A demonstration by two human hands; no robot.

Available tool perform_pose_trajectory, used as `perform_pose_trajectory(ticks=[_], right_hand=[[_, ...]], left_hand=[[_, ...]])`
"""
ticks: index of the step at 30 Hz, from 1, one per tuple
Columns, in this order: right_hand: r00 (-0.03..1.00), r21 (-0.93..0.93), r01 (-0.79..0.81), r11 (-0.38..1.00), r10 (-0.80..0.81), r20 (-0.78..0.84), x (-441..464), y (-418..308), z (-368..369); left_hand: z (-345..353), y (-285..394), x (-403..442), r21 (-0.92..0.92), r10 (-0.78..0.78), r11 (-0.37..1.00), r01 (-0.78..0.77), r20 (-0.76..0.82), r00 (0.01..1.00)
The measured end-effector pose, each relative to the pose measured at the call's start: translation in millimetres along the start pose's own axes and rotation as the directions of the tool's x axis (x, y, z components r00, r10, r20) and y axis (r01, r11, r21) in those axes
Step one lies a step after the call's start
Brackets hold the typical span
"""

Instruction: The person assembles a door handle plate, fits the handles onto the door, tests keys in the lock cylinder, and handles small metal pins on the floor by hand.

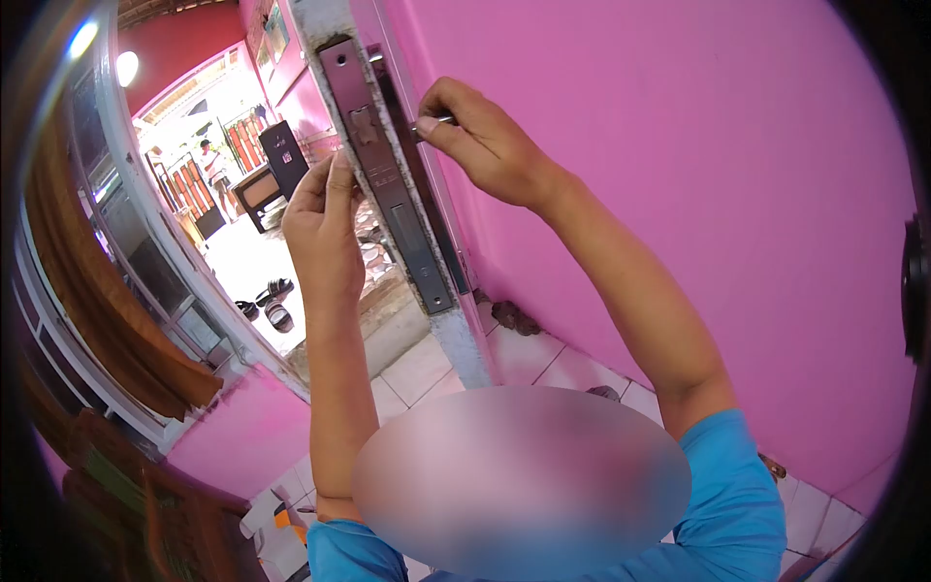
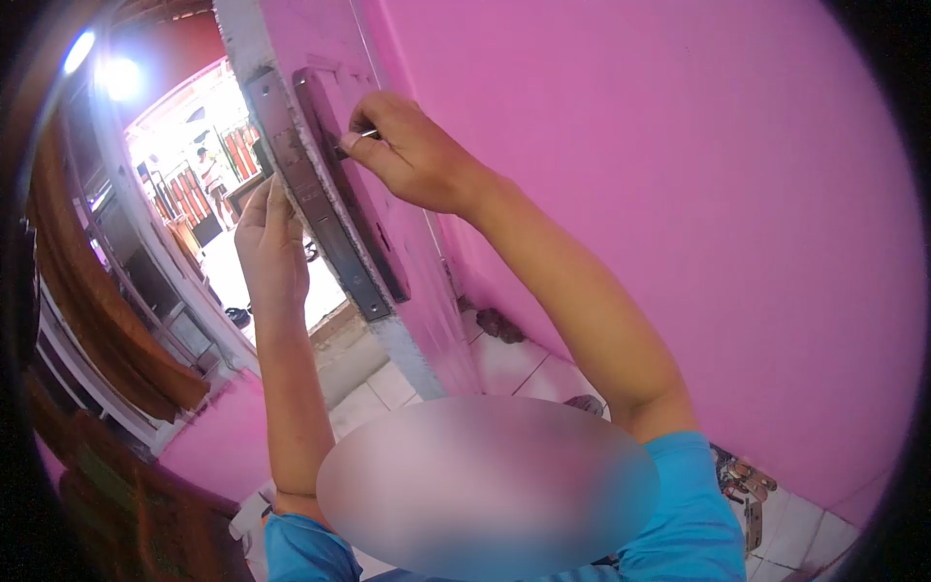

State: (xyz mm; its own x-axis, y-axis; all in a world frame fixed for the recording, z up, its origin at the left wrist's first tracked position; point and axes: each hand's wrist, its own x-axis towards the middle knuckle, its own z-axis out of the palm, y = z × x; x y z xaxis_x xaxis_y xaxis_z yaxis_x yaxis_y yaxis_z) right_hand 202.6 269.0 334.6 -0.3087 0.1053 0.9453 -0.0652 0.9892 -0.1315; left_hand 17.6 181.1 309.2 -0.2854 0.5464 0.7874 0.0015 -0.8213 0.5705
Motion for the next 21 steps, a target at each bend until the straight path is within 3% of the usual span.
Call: perform_pose_trajectory(ticks=[2,7,9,13,15,16,18,19,21], right_hand=[[0.998,-0.096,0.017,0.995,-0.012,0.059,2.3,-5.7,-3.6],[0.988,-0.107,0.093,0.99,-0.078,0.135,12.0,-4.0,-3.9],[0.977,-0.07,0.112,0.991,-0.097,0.189,15.2,-4.5,-1.4],[0.984,-0.103,0.1,0.99,-0.083,0.156,8.8,-4.5,13.2],[0.984,-0.191,0.065,0.98,-0.094,-0.148,-0.8,0.6,35.3],[0.984,-0.179,0.071,0.981,-0.099,-0.15,-4.9,-1.5,44.6],[0.918,-0.061,-0.156,0.986,0.121,-0.378,-13.0,-8.9,63.3],[0.918,-0.056,-0.143,0.988,0.111,-0.381,-14.8,-11.0,74.3],[0.81,0.02,-0.288,0.957,0.255,-0.528,-20.2,-16.4,91.8]], left_hand=[[-4.6,-4.6,2.4,-0.034,0.026,0.999,-0.025,0.001,1.0],[-16.2,-6.2,3.1,-0.01,0.035,0.999,-0.035,0.0,0.999],[-23.2,-8.7,5.2,-0.09,0.027,0.996,-0.024,0.029,0.999],[-31.5,-11.6,3.1,-0.125,0.013,0.992,-0.014,-0.01,1.0],[-29.5,-7.7,-2.2,-0.111,0.021,0.993,-0.026,-0.042,0.999],[-27.0,-3.9,-6.4,-0.105,0.009,0.994,-0.015,-0.052,0.999],[-18.3,5.8,-15.2,-0.056,-0.009,0.998,0.003,-0.108,0.994],[-16.7,7.7,-19.0,-0.049,0.004,0.999,-0.01,-0.107,0.994],[-13.0,10.1,-26.5,-0.021,0.015,1.0,-0.017,-0.094,0.995]])
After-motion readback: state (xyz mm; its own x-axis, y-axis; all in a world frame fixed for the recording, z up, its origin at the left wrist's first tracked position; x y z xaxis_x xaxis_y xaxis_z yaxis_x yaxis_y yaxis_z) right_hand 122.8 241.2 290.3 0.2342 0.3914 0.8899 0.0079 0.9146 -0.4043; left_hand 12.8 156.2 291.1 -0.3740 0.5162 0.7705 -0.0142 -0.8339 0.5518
